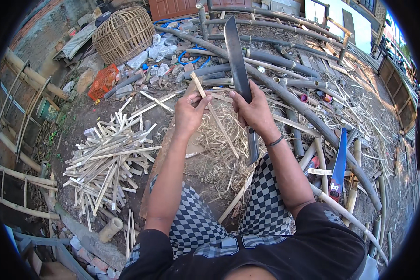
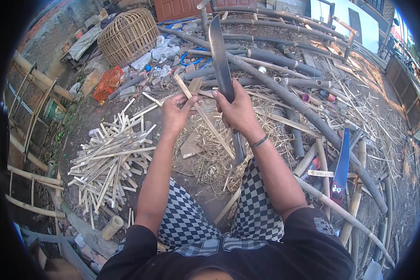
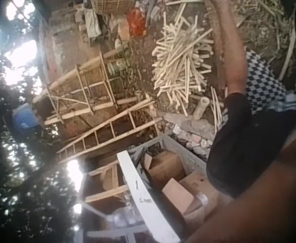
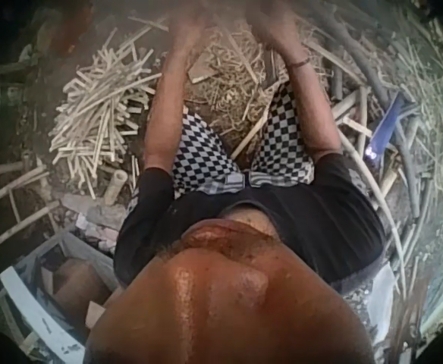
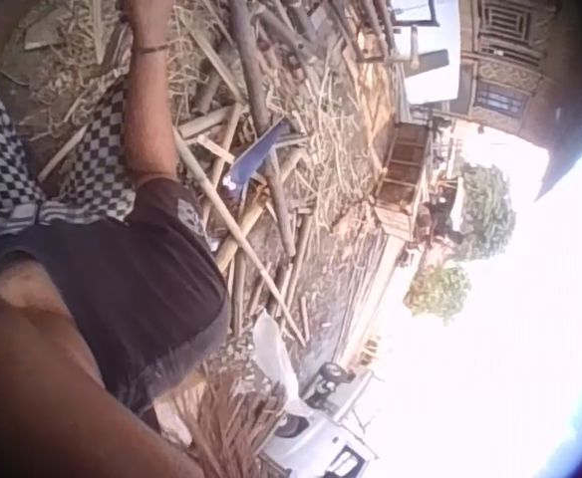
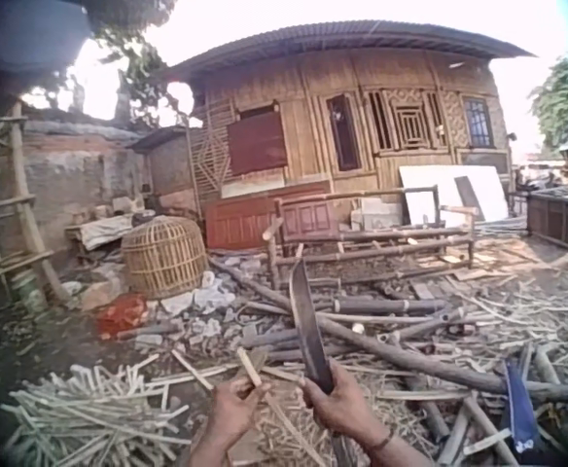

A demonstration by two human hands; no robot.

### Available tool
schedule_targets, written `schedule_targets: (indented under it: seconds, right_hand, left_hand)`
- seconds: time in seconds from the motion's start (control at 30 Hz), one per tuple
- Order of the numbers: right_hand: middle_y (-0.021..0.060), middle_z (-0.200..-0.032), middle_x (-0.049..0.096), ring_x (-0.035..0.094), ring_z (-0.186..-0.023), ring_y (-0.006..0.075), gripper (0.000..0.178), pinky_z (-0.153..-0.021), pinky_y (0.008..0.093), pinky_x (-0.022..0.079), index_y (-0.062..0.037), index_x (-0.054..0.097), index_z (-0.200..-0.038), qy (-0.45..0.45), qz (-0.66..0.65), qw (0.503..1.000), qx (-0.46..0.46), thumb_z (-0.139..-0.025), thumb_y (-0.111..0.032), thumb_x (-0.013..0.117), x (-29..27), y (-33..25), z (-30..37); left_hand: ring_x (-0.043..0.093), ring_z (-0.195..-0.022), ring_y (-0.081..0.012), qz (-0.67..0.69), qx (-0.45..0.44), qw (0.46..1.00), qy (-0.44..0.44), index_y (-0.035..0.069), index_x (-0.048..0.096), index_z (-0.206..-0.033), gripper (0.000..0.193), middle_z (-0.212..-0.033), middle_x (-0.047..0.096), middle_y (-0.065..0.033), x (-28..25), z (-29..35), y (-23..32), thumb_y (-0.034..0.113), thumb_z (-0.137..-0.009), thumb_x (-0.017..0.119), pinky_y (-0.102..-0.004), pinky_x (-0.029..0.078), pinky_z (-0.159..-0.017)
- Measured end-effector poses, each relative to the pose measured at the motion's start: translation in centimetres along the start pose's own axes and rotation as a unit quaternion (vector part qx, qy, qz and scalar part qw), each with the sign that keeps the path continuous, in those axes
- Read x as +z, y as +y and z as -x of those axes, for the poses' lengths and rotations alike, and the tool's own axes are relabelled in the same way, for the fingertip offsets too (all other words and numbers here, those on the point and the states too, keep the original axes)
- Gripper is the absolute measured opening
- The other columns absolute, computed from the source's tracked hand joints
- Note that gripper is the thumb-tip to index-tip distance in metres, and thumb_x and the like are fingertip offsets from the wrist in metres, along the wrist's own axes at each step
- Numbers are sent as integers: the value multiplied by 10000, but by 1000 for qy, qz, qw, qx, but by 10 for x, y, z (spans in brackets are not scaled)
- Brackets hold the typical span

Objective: Shaving thin strips from a bamboo piece using a large knife or machete.

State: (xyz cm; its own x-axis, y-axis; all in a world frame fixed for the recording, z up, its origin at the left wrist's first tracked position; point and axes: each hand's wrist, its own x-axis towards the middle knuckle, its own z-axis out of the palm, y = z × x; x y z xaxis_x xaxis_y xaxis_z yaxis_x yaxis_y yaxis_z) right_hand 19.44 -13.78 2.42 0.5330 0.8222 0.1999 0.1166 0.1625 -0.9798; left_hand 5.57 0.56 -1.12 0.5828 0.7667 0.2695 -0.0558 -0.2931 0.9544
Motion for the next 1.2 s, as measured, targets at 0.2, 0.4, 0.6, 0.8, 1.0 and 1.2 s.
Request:
schedule_targets:
  seconds: [0.2, 0.4, 0.6, 0.8, 1.0, 1.2]
  right_hand:
    - [40, -658, 561, 503, -381, 111, 280, -317, 271, 379, -1, 476, -1139, -17, 7, 1000, 12, -974, -178, 615, 9, 3, -2]
    - [46, -672, 566, 507, -382, 115, 284, -313, 274, 378, 14, 473, -1149, -26, 4, 999, 21, -978, -171, 604, 12, 6, -3]
    - [52, -680, 562, 505, -384, 113, 272, -311, 274, 381, 15, 460, -1140, -30, -2, 999, 35, -983, -162, 594, 14, 8, -3]
    - [49, -681, 552, 503, -376, 131, 225, -315, 282, 404, -15, 446, -1067, 9, -118, 992, 36, -988, -167, 591, 19, 13, -5]
    - [41, -753, 545, 520, -440, 147, 212, -384, 311, 467, -115, 390, -1042, 85, -255, 963, -1, -1005, -201, 580, 11, 23, -14]
    - [34, -754, 538, 519, -470, 146, 312, -429, 325, 478, -124, 395, -1049, 113, -354, 925, 74, -963, -264, 660, 9, 20, -15]
  left_hand:
    - [707, -808, -154, -47, -25, 999, 4, 3, 670, -1039, 246, -907, 726, -107, -26, 2, 4, 149, -866, 768, -299, 634, -668]
    - [703, -836, -149, -82, -60, 995, 9, 4, 673, -1072, 256, -920, 728, -92, -41, 2, 4, 159, -884, 749, -312, 638, -681]
    - [705, -914, -187, 1, -43, 997, 57, -8, 667, -1097, 181, -1010, 709, -114, -51, 2, 13, 98, -952, 645, -354, 644, -765]
    - [630, -995, -143, 147, 62, 971, 176, -4, 644, -1084, 137, -1075, 631, -79, -58, -4, 10, 72, -977, 605, -410, 638, -848]
    - [639, -1004, -190, 285, 119, 916, 257, 0, 597, -1107, 139, -1068, 606, -85, -67, -5, 13, 80, -994, 576, -451, 612, -916]
    - [649, -1040, -267, 432, 53, 871, 228, -68, 512, -1103, 184, -1090, 602, -162, -54, 0, 11, 73, -996, 564, -441, 588, -983]
